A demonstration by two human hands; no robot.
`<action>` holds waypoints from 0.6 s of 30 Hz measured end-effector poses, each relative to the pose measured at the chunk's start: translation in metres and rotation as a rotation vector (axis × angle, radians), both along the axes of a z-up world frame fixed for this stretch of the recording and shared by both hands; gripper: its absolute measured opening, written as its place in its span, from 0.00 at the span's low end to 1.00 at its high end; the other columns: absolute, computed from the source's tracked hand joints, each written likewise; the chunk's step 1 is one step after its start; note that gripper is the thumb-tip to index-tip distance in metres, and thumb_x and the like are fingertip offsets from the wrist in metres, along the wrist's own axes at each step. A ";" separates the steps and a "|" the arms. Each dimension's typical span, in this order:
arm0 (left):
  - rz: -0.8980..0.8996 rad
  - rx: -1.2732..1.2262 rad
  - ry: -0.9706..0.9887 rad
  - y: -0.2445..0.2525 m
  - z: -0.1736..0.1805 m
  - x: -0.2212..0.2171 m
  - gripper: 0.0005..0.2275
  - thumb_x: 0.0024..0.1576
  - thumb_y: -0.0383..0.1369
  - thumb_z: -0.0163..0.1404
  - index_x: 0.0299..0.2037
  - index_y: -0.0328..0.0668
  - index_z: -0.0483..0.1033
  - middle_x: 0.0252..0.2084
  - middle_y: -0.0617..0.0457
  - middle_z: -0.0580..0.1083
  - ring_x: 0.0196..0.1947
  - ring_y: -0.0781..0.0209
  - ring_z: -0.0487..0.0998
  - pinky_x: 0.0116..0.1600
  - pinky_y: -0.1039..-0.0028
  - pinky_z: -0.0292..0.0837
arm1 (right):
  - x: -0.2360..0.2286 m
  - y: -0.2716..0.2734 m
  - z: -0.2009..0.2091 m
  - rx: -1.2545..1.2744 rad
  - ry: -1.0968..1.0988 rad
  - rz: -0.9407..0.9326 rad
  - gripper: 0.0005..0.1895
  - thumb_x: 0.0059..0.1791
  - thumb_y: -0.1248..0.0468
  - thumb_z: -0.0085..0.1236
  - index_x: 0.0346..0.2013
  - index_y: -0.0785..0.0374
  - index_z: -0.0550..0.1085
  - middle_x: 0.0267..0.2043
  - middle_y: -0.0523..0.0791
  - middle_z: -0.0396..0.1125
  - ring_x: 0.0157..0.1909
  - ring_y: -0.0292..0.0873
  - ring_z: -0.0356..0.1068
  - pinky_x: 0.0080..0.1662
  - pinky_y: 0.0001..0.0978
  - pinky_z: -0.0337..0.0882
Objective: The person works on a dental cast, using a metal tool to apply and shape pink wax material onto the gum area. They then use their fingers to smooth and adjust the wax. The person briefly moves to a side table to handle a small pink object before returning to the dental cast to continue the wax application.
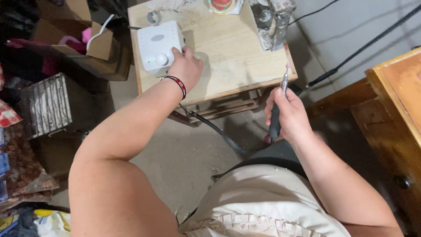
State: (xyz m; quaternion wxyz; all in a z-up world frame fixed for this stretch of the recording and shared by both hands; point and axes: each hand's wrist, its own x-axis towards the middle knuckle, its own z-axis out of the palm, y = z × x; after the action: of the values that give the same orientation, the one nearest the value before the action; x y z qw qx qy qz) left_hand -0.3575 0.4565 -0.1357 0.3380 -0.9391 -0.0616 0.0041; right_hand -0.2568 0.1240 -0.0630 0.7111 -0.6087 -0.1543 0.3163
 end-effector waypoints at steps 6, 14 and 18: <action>-0.256 -1.112 -0.608 -0.104 0.078 0.010 0.05 0.52 0.27 0.64 0.36 0.46 0.81 0.32 0.52 0.79 0.43 0.47 0.77 0.51 0.59 0.73 | 0.010 -0.019 0.010 -0.111 -0.189 0.143 0.15 0.56 0.64 0.53 0.25 0.64 0.72 0.15 0.48 0.63 0.20 0.43 0.69 0.29 0.33 0.72; -0.318 -1.740 -1.001 -0.207 0.085 -0.011 0.05 0.55 0.34 0.66 0.38 0.48 0.85 0.34 0.58 0.79 0.41 0.59 0.75 0.55 0.68 0.73 | 0.007 -0.049 0.036 -0.225 -0.700 0.359 0.09 0.57 0.59 0.52 0.49 0.58 0.69 0.22 0.45 0.68 0.27 0.49 0.71 0.35 0.42 0.72; -0.440 -1.825 -1.090 -0.221 0.088 -0.007 0.05 0.55 0.31 0.65 0.38 0.44 0.85 0.33 0.55 0.79 0.38 0.59 0.74 0.51 0.68 0.74 | 0.012 -0.056 0.046 -0.190 -0.741 0.403 0.08 0.57 0.59 0.50 0.38 0.60 0.72 0.22 0.49 0.66 0.28 0.55 0.72 0.35 0.44 0.74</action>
State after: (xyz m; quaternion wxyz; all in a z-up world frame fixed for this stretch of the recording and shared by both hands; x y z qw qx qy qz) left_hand -0.3646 0.2355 -0.0473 -0.5674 -0.7023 -0.0076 -0.4299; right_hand -0.2450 0.0676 -0.0170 0.4723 -0.7016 -0.4852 0.2219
